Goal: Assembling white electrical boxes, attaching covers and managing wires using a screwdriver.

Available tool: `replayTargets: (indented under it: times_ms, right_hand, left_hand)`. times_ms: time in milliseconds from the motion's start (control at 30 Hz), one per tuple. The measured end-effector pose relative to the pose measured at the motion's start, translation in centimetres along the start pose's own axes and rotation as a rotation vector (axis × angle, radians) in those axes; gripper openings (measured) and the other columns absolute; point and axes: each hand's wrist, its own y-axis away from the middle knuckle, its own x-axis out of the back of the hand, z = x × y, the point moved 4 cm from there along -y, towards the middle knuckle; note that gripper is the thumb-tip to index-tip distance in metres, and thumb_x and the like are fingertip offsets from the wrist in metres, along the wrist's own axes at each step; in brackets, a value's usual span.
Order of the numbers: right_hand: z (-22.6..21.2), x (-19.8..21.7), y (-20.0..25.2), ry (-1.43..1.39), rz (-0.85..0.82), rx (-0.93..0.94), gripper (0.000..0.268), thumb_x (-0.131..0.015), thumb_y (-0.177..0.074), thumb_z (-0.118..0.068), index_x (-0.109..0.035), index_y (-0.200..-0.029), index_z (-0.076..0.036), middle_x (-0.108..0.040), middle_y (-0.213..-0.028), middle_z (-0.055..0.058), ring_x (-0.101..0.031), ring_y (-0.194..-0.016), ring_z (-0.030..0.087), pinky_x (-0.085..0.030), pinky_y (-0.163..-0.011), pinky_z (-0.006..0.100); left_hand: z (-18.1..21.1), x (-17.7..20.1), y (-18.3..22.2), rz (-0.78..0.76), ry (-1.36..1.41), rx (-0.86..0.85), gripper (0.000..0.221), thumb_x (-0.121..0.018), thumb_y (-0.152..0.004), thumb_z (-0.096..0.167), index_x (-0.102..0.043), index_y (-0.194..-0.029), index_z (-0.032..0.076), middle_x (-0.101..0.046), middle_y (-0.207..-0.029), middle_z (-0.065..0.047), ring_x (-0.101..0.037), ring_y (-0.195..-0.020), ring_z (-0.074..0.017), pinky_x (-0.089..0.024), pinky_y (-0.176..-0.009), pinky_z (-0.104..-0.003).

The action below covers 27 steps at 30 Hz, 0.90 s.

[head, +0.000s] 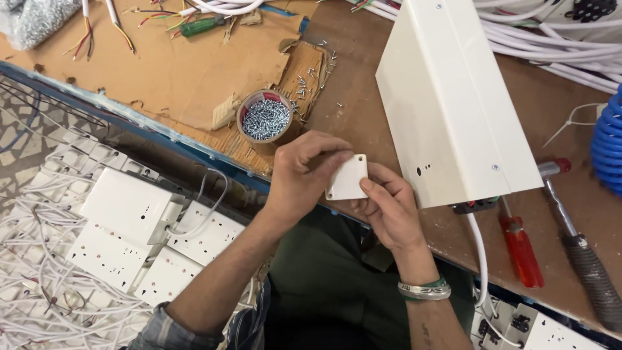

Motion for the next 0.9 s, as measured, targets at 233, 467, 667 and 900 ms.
replayTargets:
  times_ms: [233, 467, 667, 900]
  right_hand:
    - [0.1, -0.3, 0.0, 0.047, -0.041, -0.01, 0.032, -0.06, -0.104, -0.006, -0.06, -0.133, 0.009, -0.072, -0.108, 0.011, -0.07, -0.09, 0.015, -0.058, -0.076, 0.028]
    - [-0.3, -1.0, 0.1, 0.058, -0.054, -0.033, 0.033, -0.06, -0.103, -0.007, -0.058, -0.132, 0.01, -0.072, -0.11, 0.014, -0.073, -0.096, 0.02, -0.063, -0.08, 0.035]
    - [-0.6, -1.3, 0.0, 0.064, -0.076, -0.017, 0.036, -0.06, -0.104, -0.007, -0.058, -0.135, 0.011, -0.072, -0.108, 0.015, -0.073, -0.092, 0.02, -0.062, -0.079, 0.034]
    - [0.4, 0.1, -0.2, 0.058, -0.102, -0.012, 0.037, -0.063, -0.105, -0.007, -0.058, -0.137, 0.01, -0.071, -0.1, 0.011, -0.071, -0.084, 0.016, -0.06, -0.075, 0.031]
  left_hand:
    - [2.6, 0.5, -1.4, -0.225, -0.471, -0.452, 0.013, -0.08, -0.087, 0.009, -0.073, -0.097, 0.007, -0.069, -0.094, -0.005, -0.068, -0.091, -0.0269, -0.053, -0.083, -0.04]
    - [3.2, 0.1, -2.1, -0.35, -0.669, -0.558, 0.014, -0.079, -0.086, 0.015, -0.069, -0.092, 0.008, -0.063, -0.096, -0.005, -0.061, -0.096, -0.0284, -0.047, -0.092, -0.046]
    - [3.2, -0.1, -1.9, -0.352, -0.607, -0.541, 0.014, -0.079, -0.089, 0.016, -0.068, -0.091, 0.008, -0.063, -0.098, -0.004, -0.062, -0.096, -0.0265, -0.048, -0.092, -0.045]
    - [2.5, -0.3, -2.1, -0.347, -0.47, -0.453, 0.011, -0.079, -0.088, 0.011, -0.07, -0.089, 0.006, -0.067, -0.099, -0.005, -0.063, -0.091, -0.0261, -0.049, -0.085, -0.041]
